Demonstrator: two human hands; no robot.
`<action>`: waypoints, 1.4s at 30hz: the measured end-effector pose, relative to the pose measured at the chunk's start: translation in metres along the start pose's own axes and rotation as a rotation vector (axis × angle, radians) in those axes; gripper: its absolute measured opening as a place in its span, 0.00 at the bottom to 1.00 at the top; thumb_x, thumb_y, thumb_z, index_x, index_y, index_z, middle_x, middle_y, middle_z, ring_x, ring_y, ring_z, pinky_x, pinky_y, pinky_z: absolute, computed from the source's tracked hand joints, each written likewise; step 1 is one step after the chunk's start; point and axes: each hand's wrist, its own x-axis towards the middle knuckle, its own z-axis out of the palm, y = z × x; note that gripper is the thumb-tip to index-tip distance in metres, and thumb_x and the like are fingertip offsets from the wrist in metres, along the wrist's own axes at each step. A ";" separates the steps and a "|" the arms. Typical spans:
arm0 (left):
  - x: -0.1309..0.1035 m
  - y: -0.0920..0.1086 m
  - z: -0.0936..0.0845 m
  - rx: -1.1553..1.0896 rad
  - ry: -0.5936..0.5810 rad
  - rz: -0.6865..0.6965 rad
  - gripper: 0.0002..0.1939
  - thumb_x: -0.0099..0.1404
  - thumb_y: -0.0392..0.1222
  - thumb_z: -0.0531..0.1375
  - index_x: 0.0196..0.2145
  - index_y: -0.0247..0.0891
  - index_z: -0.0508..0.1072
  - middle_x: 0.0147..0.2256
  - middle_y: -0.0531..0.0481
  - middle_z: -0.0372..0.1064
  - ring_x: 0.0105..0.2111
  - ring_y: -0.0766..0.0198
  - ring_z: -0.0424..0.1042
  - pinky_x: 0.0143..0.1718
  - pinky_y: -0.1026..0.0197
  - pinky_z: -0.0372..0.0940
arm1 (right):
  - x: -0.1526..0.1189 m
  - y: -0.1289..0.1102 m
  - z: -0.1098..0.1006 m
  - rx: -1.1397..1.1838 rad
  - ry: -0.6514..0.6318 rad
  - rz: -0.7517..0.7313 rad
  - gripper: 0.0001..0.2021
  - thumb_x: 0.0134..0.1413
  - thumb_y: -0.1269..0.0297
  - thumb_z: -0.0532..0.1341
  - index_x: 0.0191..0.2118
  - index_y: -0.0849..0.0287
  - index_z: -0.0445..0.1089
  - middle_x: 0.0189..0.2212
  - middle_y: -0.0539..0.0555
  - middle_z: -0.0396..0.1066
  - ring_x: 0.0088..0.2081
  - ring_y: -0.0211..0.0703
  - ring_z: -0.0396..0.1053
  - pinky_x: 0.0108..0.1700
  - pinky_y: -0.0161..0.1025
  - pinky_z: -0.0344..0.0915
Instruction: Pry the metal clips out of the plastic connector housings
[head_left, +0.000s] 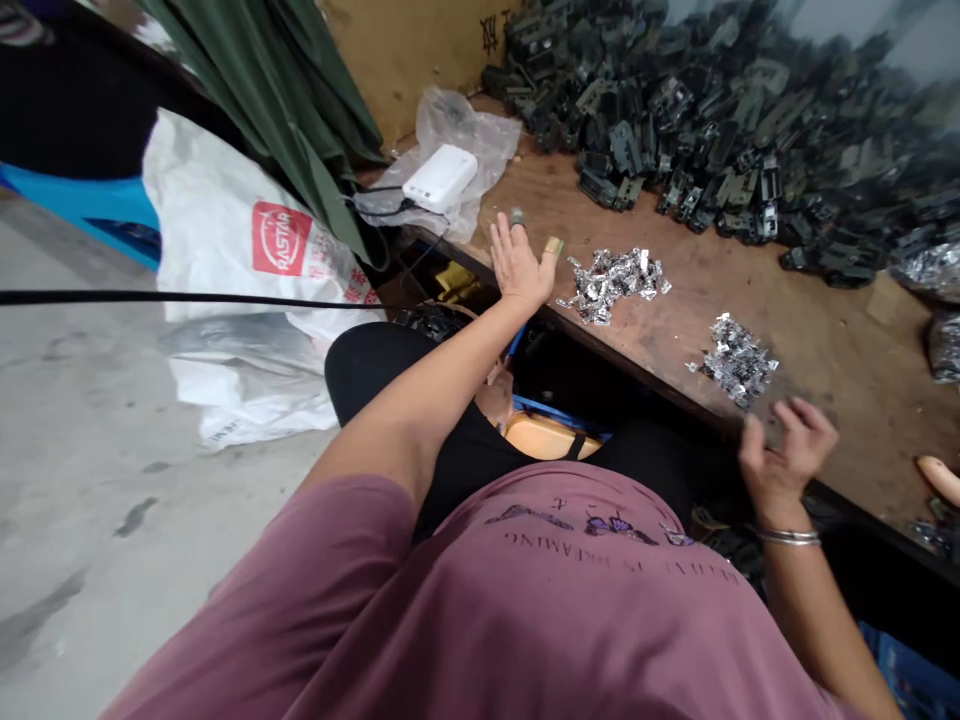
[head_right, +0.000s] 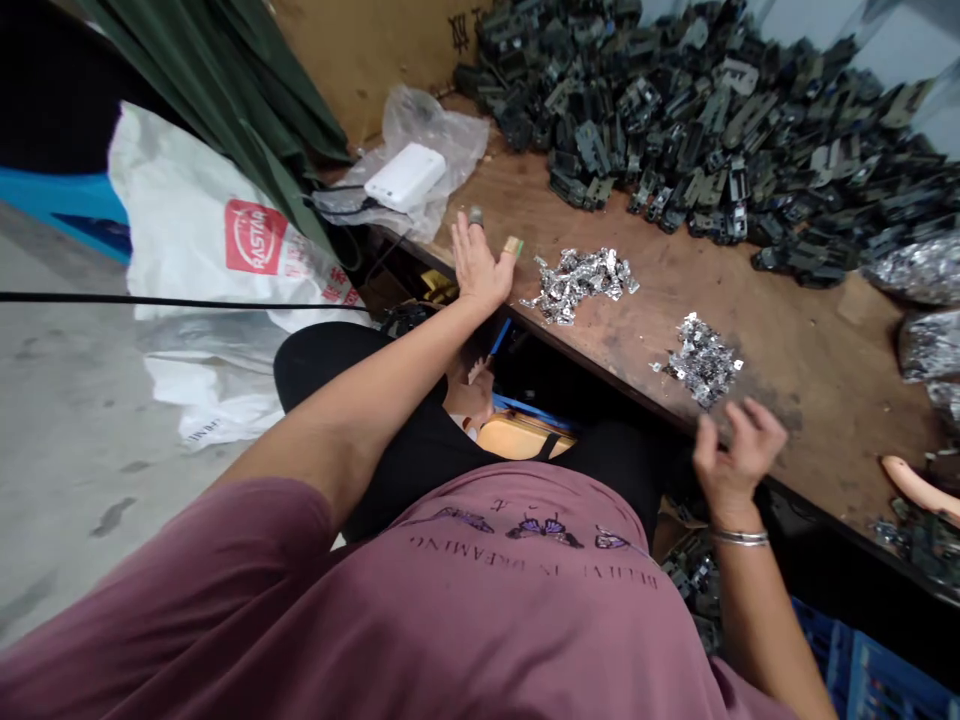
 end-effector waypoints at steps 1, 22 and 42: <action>0.003 0.001 0.001 0.000 0.009 -0.039 0.33 0.64 0.53 0.57 0.60 0.30 0.60 0.69 0.35 0.43 0.70 0.46 0.37 0.69 0.47 0.34 | 0.001 0.023 -0.005 -0.053 0.034 0.051 0.17 0.51 0.61 0.63 0.46 0.62 0.70 0.47 0.68 0.68 0.52 0.58 0.66 0.52 0.55 0.64; 0.003 0.012 0.008 0.284 -0.009 -0.084 0.31 0.64 0.52 0.56 0.59 0.30 0.62 0.67 0.33 0.49 0.68 0.43 0.44 0.67 0.43 0.44 | 0.000 0.066 0.007 -0.284 -0.202 0.348 0.21 0.55 0.52 0.57 0.43 0.65 0.73 0.45 0.69 0.71 0.48 0.58 0.65 0.48 0.49 0.57; 0.000 0.013 0.005 0.326 -0.008 -0.055 0.30 0.62 0.50 0.56 0.58 0.30 0.63 0.66 0.34 0.52 0.67 0.43 0.47 0.66 0.44 0.47 | 0.002 0.065 0.006 -0.310 -0.212 0.324 0.20 0.53 0.52 0.55 0.37 0.64 0.74 0.41 0.67 0.73 0.44 0.58 0.68 0.46 0.49 0.60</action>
